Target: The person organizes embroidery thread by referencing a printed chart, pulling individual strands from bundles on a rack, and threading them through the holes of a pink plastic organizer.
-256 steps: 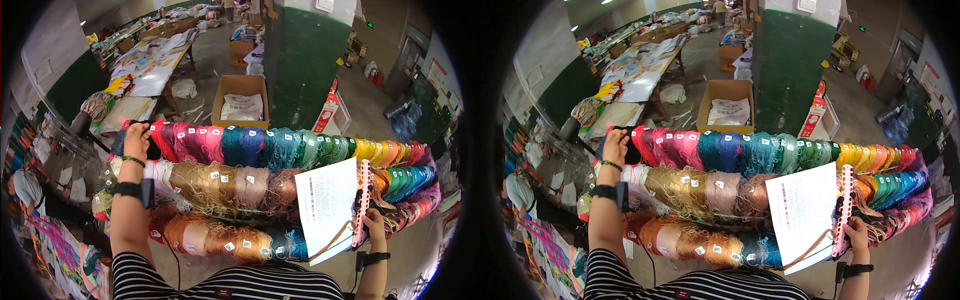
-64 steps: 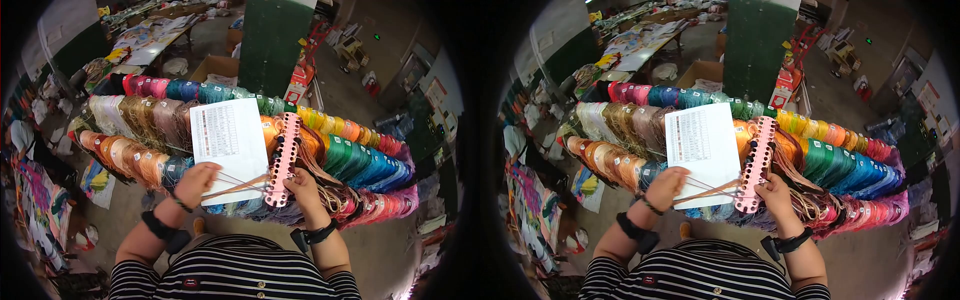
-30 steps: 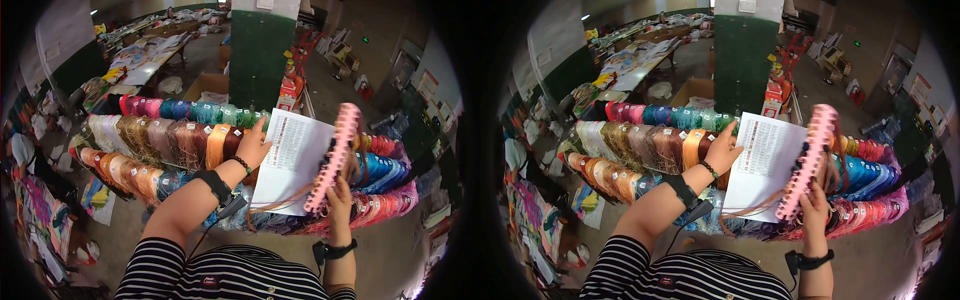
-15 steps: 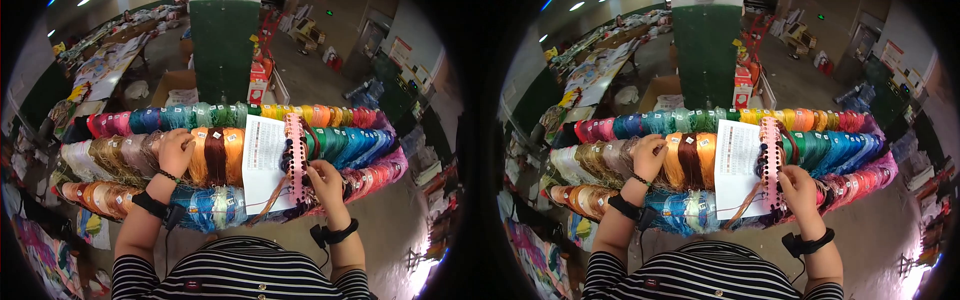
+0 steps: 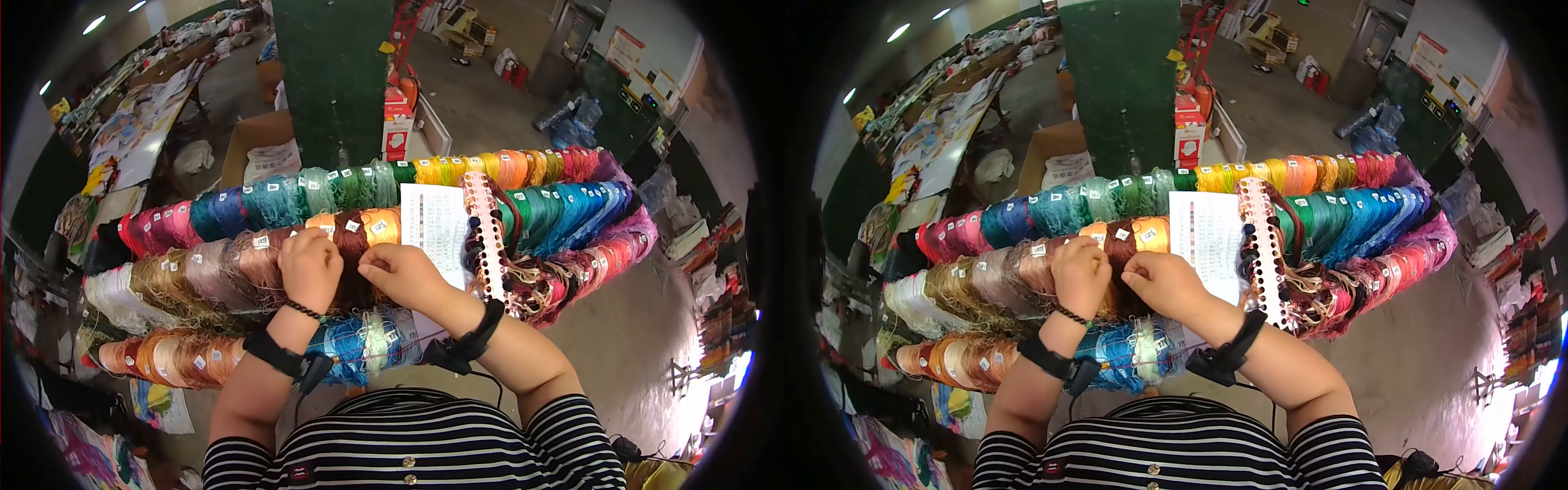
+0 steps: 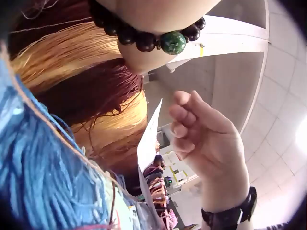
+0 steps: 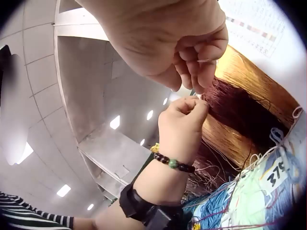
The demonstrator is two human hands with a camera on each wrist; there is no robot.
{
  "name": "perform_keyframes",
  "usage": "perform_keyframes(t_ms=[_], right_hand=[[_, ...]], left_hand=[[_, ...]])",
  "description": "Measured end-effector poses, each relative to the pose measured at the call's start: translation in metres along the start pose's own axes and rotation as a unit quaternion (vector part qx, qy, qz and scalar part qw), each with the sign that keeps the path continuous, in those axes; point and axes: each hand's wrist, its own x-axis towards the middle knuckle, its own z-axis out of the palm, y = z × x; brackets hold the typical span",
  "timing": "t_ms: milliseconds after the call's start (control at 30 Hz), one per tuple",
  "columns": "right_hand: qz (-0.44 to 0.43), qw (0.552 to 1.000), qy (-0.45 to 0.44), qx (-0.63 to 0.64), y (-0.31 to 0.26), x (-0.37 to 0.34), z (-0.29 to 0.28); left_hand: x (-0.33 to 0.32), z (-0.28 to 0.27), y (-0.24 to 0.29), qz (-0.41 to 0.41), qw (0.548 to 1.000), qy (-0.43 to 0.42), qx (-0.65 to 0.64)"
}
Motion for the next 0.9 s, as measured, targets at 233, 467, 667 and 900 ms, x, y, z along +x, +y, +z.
perform_keyframes(t_ms=[233, 467, 667, 900], right_hand=[[-0.038, 0.995, 0.093, -0.019, 0.022, 0.03, 0.043], [0.058, 0.993, 0.094, -0.052, 0.007, 0.041, 0.063], [0.039, 0.988, 0.145, -0.031, 0.017, 0.045, 0.071], [0.128, 0.956, 0.059, 0.259, 0.037, 0.03, 0.062]], left_hand=[[-0.011, 0.002, -0.039, -0.224, 0.914, -0.094, -0.326], [-0.009, -0.003, -0.041, -0.237, 0.897, -0.145, -0.343], [-0.009, -0.001, -0.04, -0.243, 0.893, -0.115, -0.361], [-0.008, -0.003, -0.036, -0.268, 0.851, -0.092, -0.442]])
